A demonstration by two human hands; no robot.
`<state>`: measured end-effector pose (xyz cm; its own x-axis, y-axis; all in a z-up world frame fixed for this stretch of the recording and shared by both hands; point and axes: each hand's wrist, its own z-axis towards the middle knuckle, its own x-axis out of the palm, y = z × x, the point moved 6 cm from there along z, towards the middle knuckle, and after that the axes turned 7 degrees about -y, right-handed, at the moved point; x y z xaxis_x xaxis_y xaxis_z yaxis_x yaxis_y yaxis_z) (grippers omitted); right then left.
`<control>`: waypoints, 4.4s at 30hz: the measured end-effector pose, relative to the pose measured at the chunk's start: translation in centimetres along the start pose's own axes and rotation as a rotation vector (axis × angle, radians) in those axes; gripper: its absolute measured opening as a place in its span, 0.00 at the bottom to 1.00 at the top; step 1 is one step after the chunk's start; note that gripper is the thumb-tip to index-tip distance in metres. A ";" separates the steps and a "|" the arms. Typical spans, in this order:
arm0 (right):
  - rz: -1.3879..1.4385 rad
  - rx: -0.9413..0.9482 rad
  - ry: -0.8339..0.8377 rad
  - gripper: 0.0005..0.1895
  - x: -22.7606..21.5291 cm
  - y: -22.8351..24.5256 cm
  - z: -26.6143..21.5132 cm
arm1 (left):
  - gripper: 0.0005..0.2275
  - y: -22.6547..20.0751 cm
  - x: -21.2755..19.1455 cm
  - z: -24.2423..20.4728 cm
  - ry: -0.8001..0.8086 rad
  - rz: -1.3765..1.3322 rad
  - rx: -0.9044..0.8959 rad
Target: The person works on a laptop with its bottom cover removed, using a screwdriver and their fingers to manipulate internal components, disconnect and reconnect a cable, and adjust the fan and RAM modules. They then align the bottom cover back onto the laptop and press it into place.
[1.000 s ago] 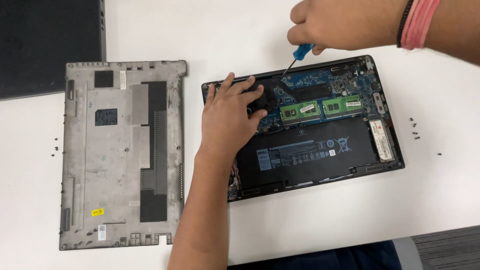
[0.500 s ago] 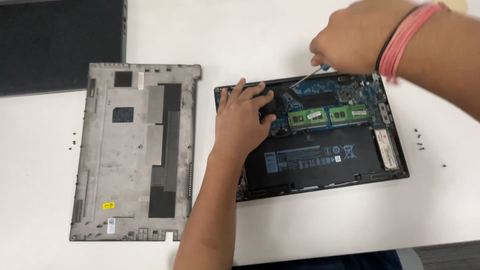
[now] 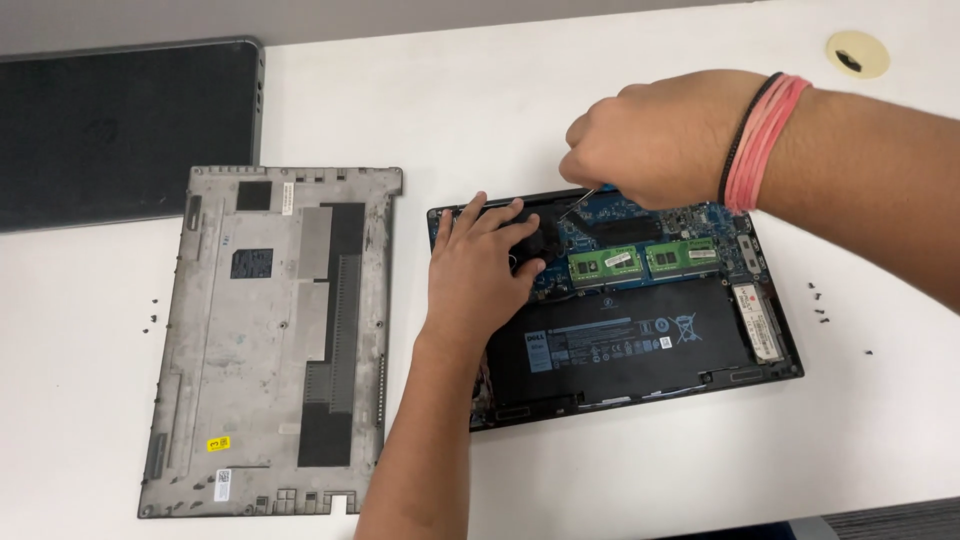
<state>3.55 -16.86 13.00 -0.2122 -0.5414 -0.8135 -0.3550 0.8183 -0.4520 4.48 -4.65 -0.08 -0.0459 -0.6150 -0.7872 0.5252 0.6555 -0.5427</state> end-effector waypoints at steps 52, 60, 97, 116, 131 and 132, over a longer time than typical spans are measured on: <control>0.139 0.021 -0.097 0.11 -2.4 1.4 -0.6 | 0.21 0.4 0.2 -0.2 -0.016 -0.033 0.007; -0.046 -0.199 -0.103 0.09 -1.7 2.6 -0.1 | 0.21 0.5 0.4 -0.2 -0.004 -0.021 0.001; -0.165 -0.181 -0.172 0.15 -1.4 1.0 0.1 | 0.21 0.5 0.4 -0.1 -0.005 -0.026 0.003; 0.176 -0.027 -0.088 0.07 -0.8 -1.0 -0.7 | 0.21 0.5 0.3 -0.2 -0.017 -0.027 0.010; -0.243 -0.085 -0.013 0.17 0.3 -0.9 -0.2 | 0.21 0.5 0.0 0.0 -0.007 -0.047 -0.010; -0.142 0.069 0.006 0.15 0.9 -1.8 0.0 | 0.21 0.4 0.1 0.0 0.004 -0.040 -0.008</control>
<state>3.99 -18.81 13.11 -0.1697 -0.6533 -0.7378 -0.3181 0.7450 -0.5864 4.71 -4.43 -0.34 -0.0701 -0.6389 -0.7661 0.5159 0.6341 -0.5760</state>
